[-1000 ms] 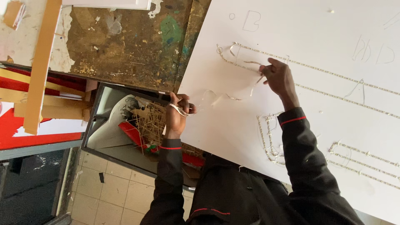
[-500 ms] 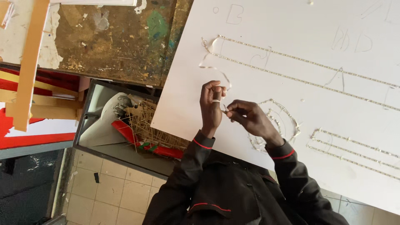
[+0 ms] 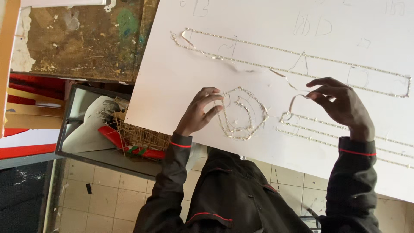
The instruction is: The person arranges LED strip segments on a white board following pencil outlines of letters. They use a hot glue gun to secure the strips in place and a utility knife to trim excess material. The person works on multiple letter shapes, including 'A', 'B', and 'D', ensuring the strips align with the drawn guides.
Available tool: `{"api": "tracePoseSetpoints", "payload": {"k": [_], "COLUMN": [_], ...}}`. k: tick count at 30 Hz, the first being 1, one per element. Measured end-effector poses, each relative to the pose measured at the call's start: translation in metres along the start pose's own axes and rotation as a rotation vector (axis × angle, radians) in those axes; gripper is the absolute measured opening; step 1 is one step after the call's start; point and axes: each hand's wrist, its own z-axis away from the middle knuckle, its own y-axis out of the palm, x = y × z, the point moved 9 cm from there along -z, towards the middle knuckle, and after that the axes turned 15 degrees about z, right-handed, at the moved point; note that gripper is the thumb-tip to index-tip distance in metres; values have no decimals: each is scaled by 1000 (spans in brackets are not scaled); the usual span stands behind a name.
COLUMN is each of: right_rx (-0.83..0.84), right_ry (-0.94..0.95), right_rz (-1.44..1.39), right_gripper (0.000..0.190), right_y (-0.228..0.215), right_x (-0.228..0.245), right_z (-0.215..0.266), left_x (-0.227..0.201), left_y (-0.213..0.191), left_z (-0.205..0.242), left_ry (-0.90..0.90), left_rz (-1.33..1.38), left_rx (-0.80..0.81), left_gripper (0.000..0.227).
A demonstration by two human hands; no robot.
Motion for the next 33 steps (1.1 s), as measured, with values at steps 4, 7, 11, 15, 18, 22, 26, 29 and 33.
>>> {"api": "tracePoseSetpoints", "payload": {"k": [4, 7, 11, 15, 18, 22, 26, 29, 33], "right_rx": [-76, -296, -451, -570, -354, -298, -237, -274, -343], "right_ry": [98, 281, 460, 110, 19, -119, 8, 19, 31], "right_rz": [-90, 607, 527, 81, -40, 79, 221, 245, 144], "right_gripper": [8, 49, 70, 25, 26, 32, 36, 21, 21], "right_y": [-8, -20, -9, 42, 127, 217, 276, 287, 276], "right_x": [-41, -81, -65, 56, 133, 193, 189, 179, 169], "right_z": [13, 18, -10, -109, -210, -301, -344, -351, -360], "left_x": [23, 62, 119, 162, 190, 229, 248, 235, 233], "left_y": [-17, -61, -147, -202, -211, -201, -205, -205, -208], "left_z": [-27, -49, -85, -132, -167, -185, -188, -180, -170], "left_ry": [26, -16, -10, 74, 39, 33, -10, 54, 211], "left_rz": [6, 49, -110, -176, -292, -338, -371, -341, -424], "left_rx": [-36, -138, -315, -260, -52, 189, 187, 123, -68], "left_gripper": [30, 34, 19, 38, 40, 39, 15, 11, 11]}}
